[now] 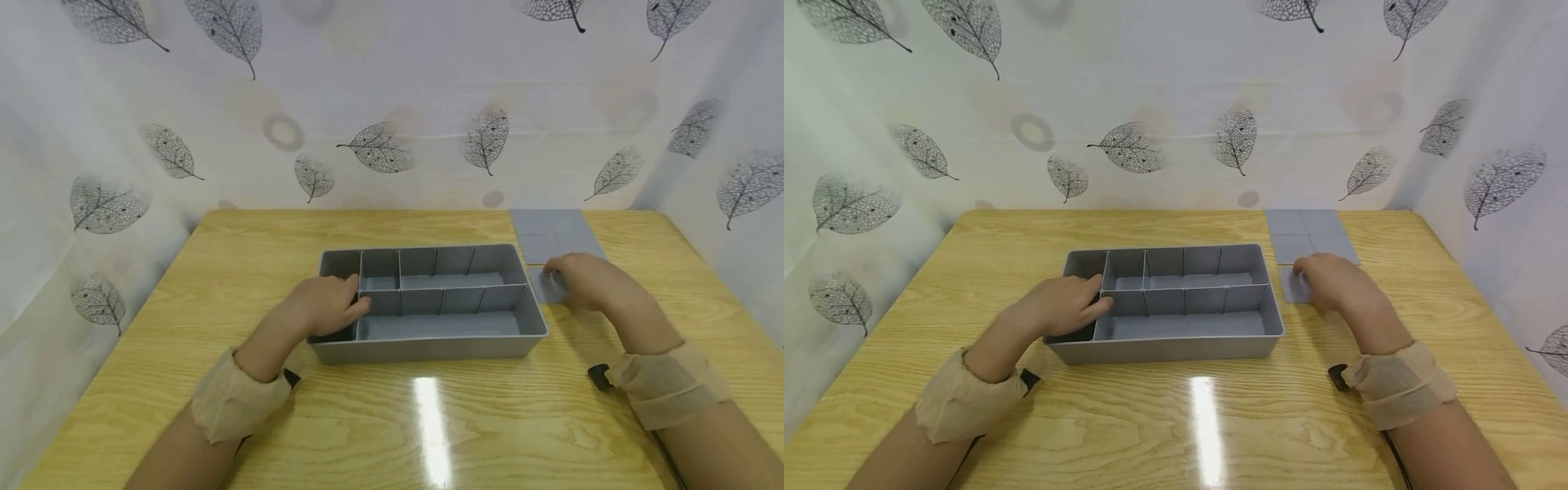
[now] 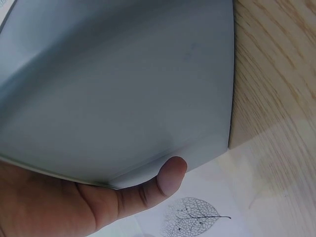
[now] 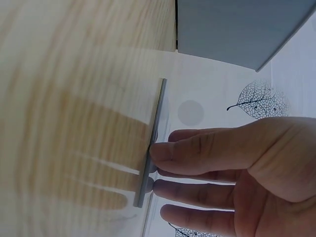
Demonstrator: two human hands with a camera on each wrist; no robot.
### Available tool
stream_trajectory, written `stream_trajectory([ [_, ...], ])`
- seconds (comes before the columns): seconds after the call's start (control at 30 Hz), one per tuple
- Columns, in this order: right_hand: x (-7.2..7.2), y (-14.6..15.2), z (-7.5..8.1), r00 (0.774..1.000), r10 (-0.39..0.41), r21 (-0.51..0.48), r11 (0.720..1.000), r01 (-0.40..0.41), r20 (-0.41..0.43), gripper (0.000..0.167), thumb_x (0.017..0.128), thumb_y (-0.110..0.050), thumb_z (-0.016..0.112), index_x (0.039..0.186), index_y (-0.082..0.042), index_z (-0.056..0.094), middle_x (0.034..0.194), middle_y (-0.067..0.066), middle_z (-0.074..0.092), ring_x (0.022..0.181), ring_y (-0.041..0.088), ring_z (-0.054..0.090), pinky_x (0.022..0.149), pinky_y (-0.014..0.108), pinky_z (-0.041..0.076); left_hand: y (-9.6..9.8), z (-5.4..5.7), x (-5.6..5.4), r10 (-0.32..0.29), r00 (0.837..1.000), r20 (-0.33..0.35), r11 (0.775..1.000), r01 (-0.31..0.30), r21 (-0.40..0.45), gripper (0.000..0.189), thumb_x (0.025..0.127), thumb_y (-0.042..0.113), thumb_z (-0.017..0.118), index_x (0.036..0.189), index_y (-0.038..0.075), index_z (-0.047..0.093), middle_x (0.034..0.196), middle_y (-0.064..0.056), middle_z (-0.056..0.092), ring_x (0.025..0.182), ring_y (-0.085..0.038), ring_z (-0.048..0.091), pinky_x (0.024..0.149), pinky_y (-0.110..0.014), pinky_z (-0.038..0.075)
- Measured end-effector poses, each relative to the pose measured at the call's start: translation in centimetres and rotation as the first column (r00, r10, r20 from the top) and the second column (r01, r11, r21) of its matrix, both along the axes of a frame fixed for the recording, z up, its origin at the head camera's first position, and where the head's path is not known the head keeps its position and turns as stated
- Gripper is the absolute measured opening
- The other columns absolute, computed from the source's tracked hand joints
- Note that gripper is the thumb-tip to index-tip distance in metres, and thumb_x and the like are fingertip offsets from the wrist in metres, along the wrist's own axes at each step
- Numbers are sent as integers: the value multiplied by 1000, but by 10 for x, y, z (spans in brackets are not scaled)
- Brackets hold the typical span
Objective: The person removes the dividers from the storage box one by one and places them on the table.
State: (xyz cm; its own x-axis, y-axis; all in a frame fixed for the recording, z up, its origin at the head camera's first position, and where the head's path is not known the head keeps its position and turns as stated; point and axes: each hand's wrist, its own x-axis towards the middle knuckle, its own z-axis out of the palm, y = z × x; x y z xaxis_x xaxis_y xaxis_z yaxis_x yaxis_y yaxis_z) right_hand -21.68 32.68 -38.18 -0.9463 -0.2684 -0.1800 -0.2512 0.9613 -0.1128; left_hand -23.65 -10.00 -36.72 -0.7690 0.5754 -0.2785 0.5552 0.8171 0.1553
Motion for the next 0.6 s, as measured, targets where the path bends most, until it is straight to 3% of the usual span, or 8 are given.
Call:
stream_trajectory([
  [0.13, 0, 0, 0, 1000, -18, -6, 1000, 18, 3, 52, 73, 3, 81, 122, 6, 63, 121, 30, 63, 114, 50, 58, 94, 61, 46, -1, 0, 0, -1, 1000, -6, 1000, 1, 5, 49, 102, 39, 37, 119, -3, 57, 96, -13, 69, 90, -30, 70, 76, -47, 55],
  [0.4, 0, 0, 0, 999, -44, -12, 999, 44, 7, 53, 76, 3, 78, 125, 7, 61, 123, 33, 62, 113, 51, 58, 92, 61, 47, 0, 0, 0, -3, 1000, -10, 1000, 3, 1, 46, 102, 39, 37, 115, 0, 58, 87, -8, 66, 81, -25, 68, 68, -43, 54],
  [0.5, -1, 1, 0, 998, -57, -13, 998, 58, 20, 53, 76, 7, 73, 127, 6, 60, 124, 34, 61, 114, 52, 57, 93, 62, 47, 0, 0, 0, -1, 1000, -8, 1000, 1, 1, 46, 102, 39, 37, 114, 0, 58, 84, -7, 65, 77, -23, 66, 65, -41, 53],
  [0.6, -1, 4, 4, 996, -79, -9, 997, 80, 44, 54, 78, 12, 60, 131, 4, 57, 125, 36, 59, 116, 55, 55, 93, 64, 46, -1, -1, 0, 2, 1000, -7, 1000, -2, 0, 46, 102, 39, 37, 114, 0, 58, 85, -7, 65, 78, -23, 67, 65, -41, 53],
])
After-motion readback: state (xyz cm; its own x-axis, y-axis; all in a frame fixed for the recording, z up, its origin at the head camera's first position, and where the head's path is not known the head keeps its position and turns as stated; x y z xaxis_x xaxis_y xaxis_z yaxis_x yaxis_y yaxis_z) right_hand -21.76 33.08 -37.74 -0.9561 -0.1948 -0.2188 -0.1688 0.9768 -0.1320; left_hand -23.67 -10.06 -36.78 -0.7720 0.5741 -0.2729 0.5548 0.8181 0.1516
